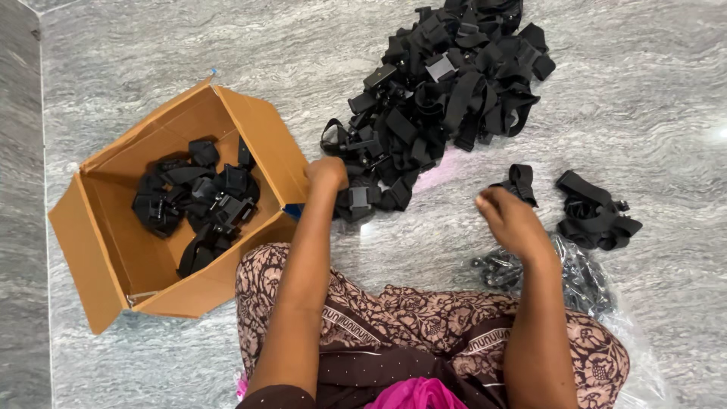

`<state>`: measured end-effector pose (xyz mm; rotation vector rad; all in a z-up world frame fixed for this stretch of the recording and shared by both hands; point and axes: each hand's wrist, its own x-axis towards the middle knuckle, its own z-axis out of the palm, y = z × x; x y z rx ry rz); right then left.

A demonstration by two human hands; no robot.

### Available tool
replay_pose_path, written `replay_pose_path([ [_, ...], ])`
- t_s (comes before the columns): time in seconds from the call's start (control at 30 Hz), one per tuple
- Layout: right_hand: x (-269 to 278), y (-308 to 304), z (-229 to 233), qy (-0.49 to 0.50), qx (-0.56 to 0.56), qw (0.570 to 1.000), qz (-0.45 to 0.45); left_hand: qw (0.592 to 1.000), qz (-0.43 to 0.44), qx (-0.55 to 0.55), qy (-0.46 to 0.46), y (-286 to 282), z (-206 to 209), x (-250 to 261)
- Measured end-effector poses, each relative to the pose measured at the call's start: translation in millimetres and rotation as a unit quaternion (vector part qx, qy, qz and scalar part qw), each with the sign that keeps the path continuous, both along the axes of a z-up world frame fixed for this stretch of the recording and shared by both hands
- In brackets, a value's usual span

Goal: The person sits on the floor and assembles black straps by attaching small metal components to the strap ends. They handle each strap one at a time, insert the metal piece, and place the finished items into a cardboard box.

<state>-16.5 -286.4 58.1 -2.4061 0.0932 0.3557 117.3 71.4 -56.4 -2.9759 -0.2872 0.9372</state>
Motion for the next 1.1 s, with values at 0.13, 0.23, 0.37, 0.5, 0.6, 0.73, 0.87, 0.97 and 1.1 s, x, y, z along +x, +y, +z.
replay_pose_path([
  [0.13, -4, 4, -12, 0.021, -0.016, 0.999, 0.044, 0.971, -0.004, -0.137, -0.196, -10, 25, -7],
  [0.23, 1, 8, -20, 0.004, -0.018, 0.998, 0.062, 0.894, -0.093, -0.292, -0.327, -58, 24, -20],
  [0.37, 4, 10, -26, 0.003, -0.024, 0.998, 0.064, 0.81, -0.272, -0.273, -0.442, -122, -8, -28],
  [0.5, 3, 4, -29, 0.016, -0.045, 0.998, 0.05, 0.794, -0.292, -0.205, -0.492, -134, -54, -23],
  [0.6, 7, 2, -31, 0.02, -0.042, 0.998, 0.046, 0.808, -0.28, -0.228, -0.465, -124, -71, -19],
  [0.73, 8, 4, -33, 0.008, -0.038, 0.997, 0.06, 0.804, -0.275, -0.253, -0.463, -120, -55, -18],
  [0.87, 7, 5, -29, 0.003, -0.035, 0.998, 0.054, 0.77, -0.209, -0.386, -0.463, -125, 6, -22],
  [0.97, 4, 6, -16, -0.039, -0.025, 0.998, 0.034, 0.733, -0.112, -0.546, -0.39, -123, 60, -28],
  [1.1, 0, 21, 5, -0.106, -0.015, 0.993, 0.044, 0.6, -0.028, -0.722, -0.343, -113, 109, -31],
])
